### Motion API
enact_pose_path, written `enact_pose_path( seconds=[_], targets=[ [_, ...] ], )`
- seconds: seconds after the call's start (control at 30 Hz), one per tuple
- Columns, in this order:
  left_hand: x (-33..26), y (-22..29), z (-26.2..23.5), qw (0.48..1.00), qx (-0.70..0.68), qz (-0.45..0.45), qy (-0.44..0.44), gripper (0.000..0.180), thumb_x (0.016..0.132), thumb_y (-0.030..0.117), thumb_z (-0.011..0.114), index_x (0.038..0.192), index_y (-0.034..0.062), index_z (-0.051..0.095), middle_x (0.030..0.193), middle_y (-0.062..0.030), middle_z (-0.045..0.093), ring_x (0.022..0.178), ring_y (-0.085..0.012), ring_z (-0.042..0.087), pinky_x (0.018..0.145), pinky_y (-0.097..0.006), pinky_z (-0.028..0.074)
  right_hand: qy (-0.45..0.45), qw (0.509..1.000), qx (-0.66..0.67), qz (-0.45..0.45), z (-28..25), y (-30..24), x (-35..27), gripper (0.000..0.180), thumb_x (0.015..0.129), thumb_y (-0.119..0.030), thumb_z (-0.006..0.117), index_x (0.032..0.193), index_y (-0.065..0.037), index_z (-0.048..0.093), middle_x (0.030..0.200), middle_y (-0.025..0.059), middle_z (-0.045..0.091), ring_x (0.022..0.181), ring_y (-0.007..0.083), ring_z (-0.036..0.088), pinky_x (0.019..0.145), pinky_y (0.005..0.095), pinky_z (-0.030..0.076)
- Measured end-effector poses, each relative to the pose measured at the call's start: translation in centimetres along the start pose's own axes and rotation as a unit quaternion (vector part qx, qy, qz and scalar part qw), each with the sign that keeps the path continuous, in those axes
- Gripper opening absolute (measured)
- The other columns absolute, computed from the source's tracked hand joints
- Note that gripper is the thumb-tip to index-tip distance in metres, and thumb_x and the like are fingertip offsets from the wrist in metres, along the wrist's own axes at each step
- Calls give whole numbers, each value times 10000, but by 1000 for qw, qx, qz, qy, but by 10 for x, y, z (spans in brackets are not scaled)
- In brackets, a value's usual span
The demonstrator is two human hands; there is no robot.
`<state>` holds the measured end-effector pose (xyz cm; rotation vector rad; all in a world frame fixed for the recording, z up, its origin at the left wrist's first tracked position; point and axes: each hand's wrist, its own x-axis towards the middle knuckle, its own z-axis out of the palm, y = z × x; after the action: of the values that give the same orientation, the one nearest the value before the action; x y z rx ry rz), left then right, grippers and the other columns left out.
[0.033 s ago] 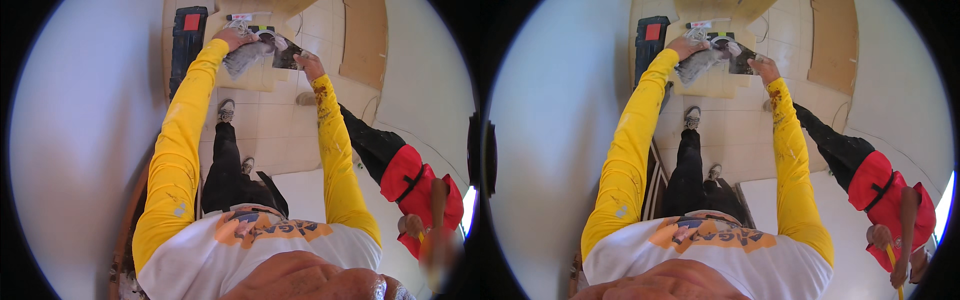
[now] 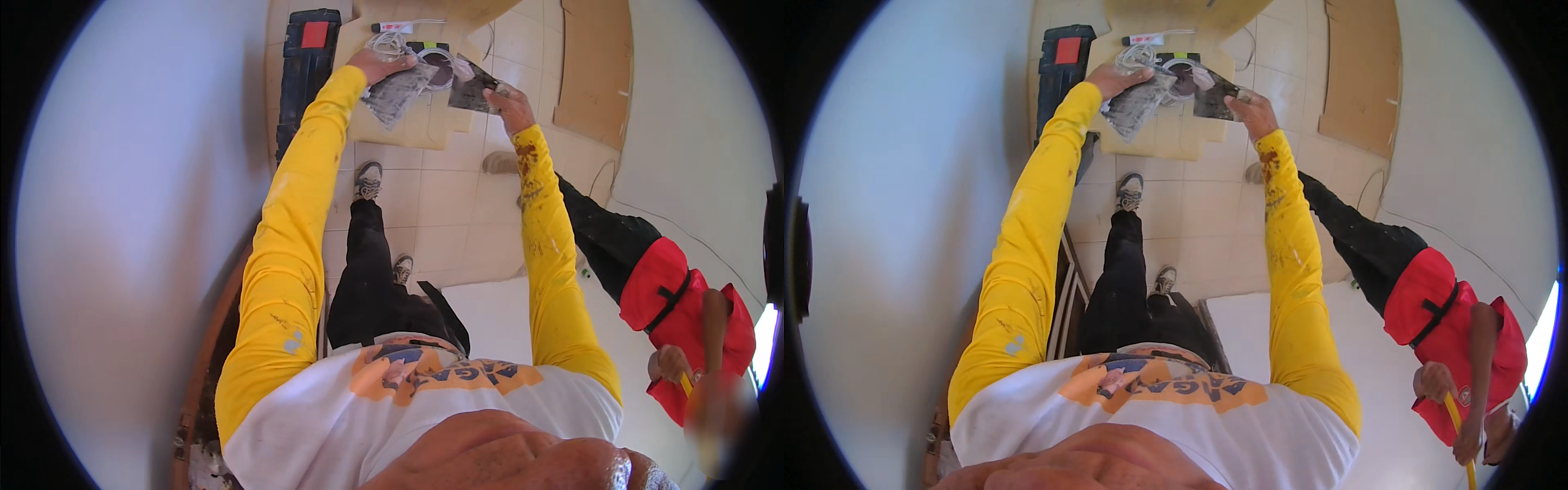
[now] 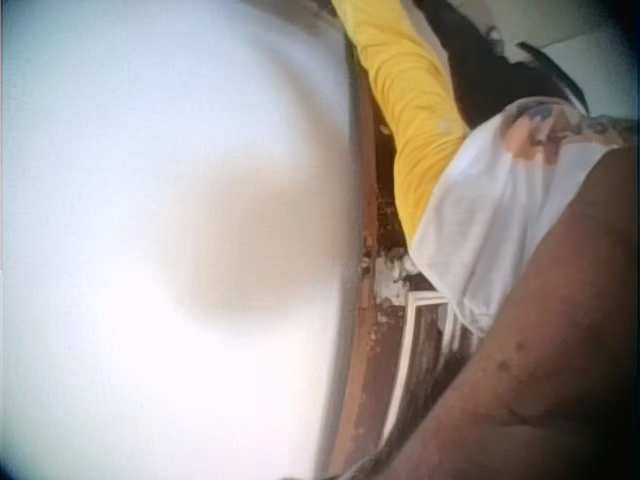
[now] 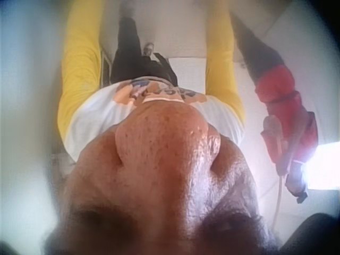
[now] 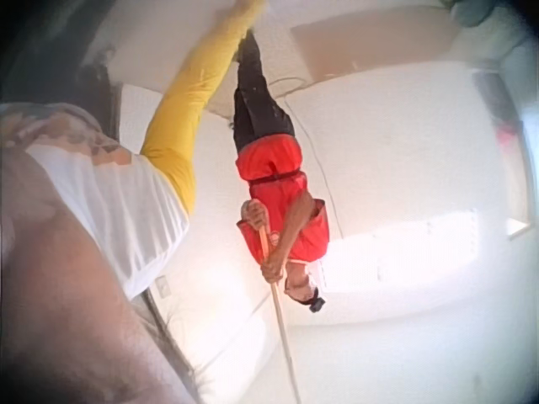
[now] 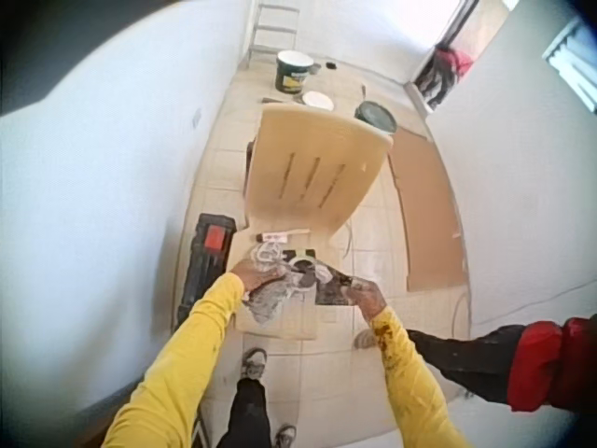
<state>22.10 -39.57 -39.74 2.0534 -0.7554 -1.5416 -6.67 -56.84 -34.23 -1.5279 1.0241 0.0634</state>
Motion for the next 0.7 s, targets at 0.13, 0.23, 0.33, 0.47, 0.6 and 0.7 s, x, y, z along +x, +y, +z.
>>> enact_pose_path(
  seconds=[0.13,0.23,0.33,0.47,0.6,0.7],
  targets=[
    [-31,-40,19,787,-600,43,-136,486,926,351,677,1240,-11,598,1154,-134,687,1041,-254,680,976,-398,513,77,971,-109,-198,11,-36,-21,330,927,-261,667,1120,5,688,918,75,703,835,140,616,791,256,494],
    [-14,-27,24,662,-719,106,-183,371,938,213,668,1242,19,582,1180,-114,674,1061,-244,668,985,-425,519,121,928,-155,-316,22,-71,-26,261,927,-90,650,1172,-8,681,1059,128,700,954,178,644,864,283,506],
    [-49,13,17,631,-743,148,-163,338,959,213,640,1235,28,582,1183,-107,667,1069,-241,661,979,-428,523,161,863,-176,-445,57,-98,-45,360,843,98,647,1158,-65,709,1158,149,674,1080,301,641,954,352,500],
    [-119,42,15,627,-745,187,-130,317,956,200,642,1221,34,588,1154,-101,671,1058,-237,663,975,-425,525,166,797,-248,-526,88,-99,-78,469,767,144,628,1169,-85,707,1248,160,617,1166,356,591,997,400,482],
    [-167,60,11,685,-706,173,-54,294,963,228,629,1186,35,617,1124,-101,682,997,-221,679,904,-389,550,161,762,-305,-548,78,-103,-98,583,737,170,583,1239,-115,664,1290,153,590,1189,381,567,1015,434,475],
    [-197,70,1,658,-732,174,-40,278,967,230,623,1157,26,620,1060,-87,687,954,-217,687,869,-368,561,119,756,-360,-534,49,-107,-103,603,762,152,538,1290,-128,618,1314,155,581,1218,375,552,1009,433,485]
  ],
)
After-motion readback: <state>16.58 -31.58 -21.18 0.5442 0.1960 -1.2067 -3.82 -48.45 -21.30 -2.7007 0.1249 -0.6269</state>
